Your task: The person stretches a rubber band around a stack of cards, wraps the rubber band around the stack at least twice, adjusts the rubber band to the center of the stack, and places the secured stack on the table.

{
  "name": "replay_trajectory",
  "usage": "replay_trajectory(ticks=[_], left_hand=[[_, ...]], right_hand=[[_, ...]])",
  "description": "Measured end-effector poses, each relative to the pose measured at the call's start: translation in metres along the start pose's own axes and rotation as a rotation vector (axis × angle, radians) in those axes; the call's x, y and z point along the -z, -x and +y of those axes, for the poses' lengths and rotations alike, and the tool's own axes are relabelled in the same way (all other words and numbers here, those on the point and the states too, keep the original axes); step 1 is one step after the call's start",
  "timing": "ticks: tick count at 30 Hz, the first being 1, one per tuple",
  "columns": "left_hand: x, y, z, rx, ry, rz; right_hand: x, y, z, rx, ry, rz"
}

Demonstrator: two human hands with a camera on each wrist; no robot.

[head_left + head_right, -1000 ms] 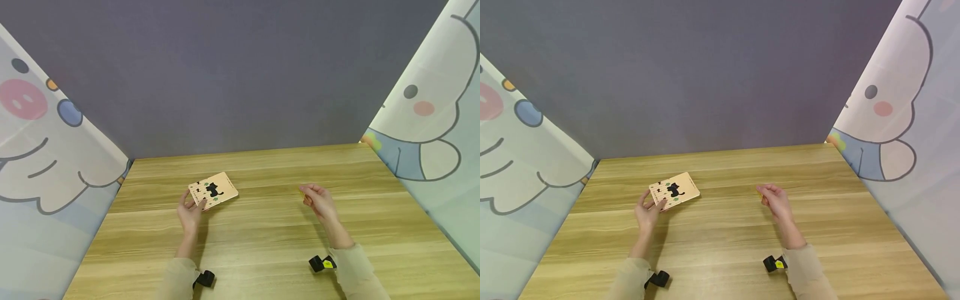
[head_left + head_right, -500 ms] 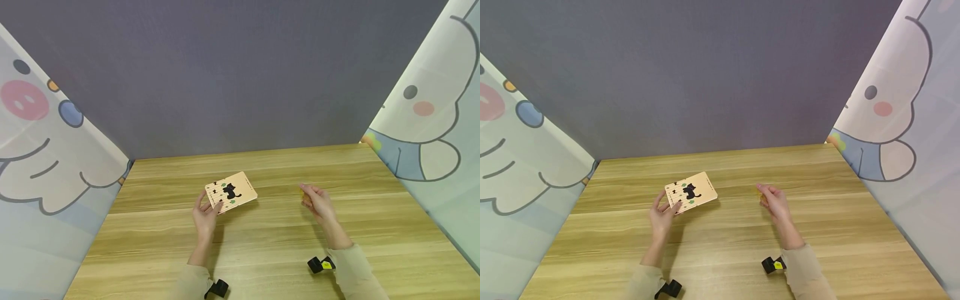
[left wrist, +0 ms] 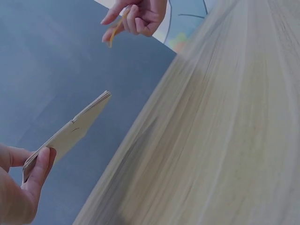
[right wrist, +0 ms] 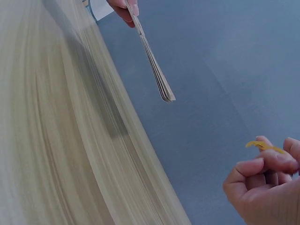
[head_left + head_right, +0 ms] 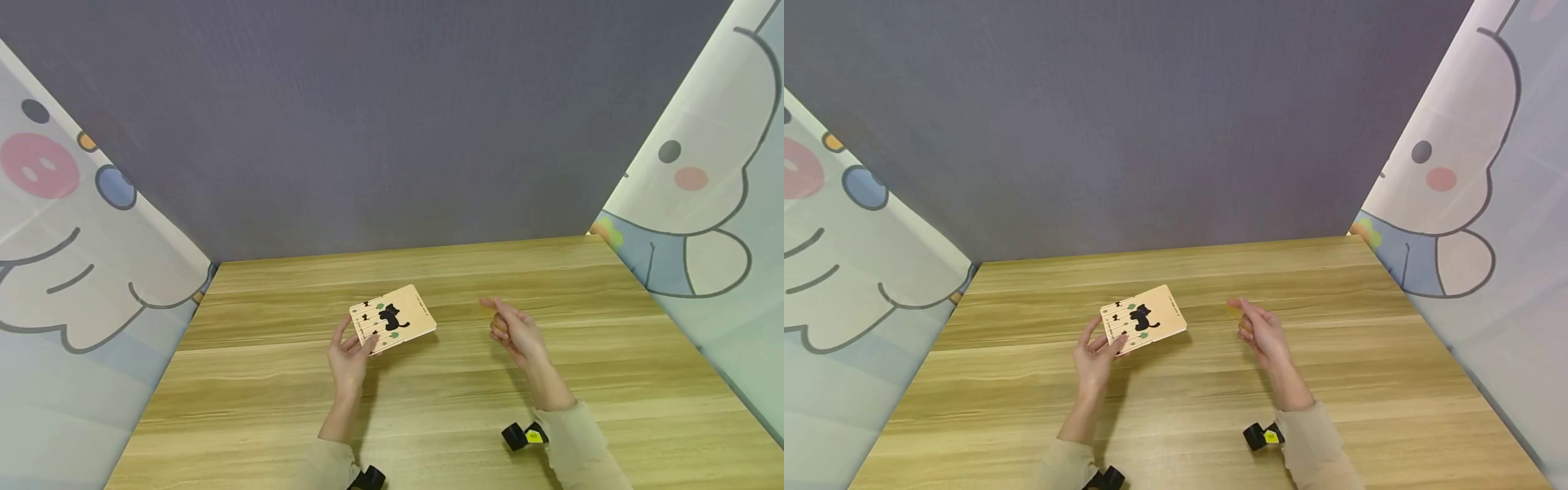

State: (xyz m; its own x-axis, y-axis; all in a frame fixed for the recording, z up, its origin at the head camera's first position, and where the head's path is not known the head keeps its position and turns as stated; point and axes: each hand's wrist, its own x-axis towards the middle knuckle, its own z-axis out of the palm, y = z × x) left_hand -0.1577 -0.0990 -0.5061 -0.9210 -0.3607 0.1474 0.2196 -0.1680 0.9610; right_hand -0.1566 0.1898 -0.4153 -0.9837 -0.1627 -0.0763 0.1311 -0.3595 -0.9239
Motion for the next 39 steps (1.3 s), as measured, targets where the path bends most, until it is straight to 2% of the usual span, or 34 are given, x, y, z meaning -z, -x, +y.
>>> replay_trajectory(ticks=[3, 4, 7, 10, 11, 14, 20, 23, 28, 33, 35, 37, 39], left_hand=[[0.000, -0.001, -0.007, -0.004, 0.020, -0.011], [-0.001, 0.001, 0.002, -0.012, 0.053, -0.026], [-0.002, 0.002, 0.003, -0.018, 0.072, -0.046], [-0.003, 0.003, 0.006, -0.016, 0.073, -0.062], [-0.003, 0.002, -0.001, -0.015, 0.047, -0.056], [-0.005, 0.003, 0.001, -0.017, 0.056, -0.065], [-0.007, 0.004, 0.003, -0.005, 0.055, -0.069], [-0.009, 0.006, 0.007, -0.006, 0.070, -0.079], [-0.017, 0.016, 0.029, -0.002, 0.087, -0.088], [-0.023, 0.022, 0.046, 0.048, 0.058, -0.064], [-0.025, 0.024, 0.052, 0.079, 0.050, -0.050], [-0.026, 0.024, 0.055, 0.103, 0.057, -0.046], [-0.026, 0.026, 0.059, 0.123, 0.059, -0.044]], right_hand=[[0.001, 0.000, 0.001, -0.002, -0.015, -0.029], [0.001, 0.000, 0.001, -0.004, -0.022, -0.037], [0.002, 0.000, 0.000, -0.009, -0.039, -0.060], [0.003, 0.001, -0.001, 0.001, -0.044, -0.090], [0.004, 0.001, -0.001, 0.005, -0.044, -0.099], [0.005, 0.001, 0.000, 0.012, -0.046, -0.122], [0.006, 0.001, 0.002, 0.018, -0.055, -0.119], [0.006, 0.002, 0.003, 0.032, -0.016, -0.119], [0.003, 0.003, 0.003, 0.048, 0.095, -0.088], [0.000, 0.002, 0.003, 0.060, 0.170, -0.074], [0.000, 0.001, 0.004, 0.053, 0.241, -0.051], [0.013, -0.008, 0.019, 0.079, 0.319, -0.050], [0.012, -0.008, 0.020, 0.087, 0.398, -0.039]])
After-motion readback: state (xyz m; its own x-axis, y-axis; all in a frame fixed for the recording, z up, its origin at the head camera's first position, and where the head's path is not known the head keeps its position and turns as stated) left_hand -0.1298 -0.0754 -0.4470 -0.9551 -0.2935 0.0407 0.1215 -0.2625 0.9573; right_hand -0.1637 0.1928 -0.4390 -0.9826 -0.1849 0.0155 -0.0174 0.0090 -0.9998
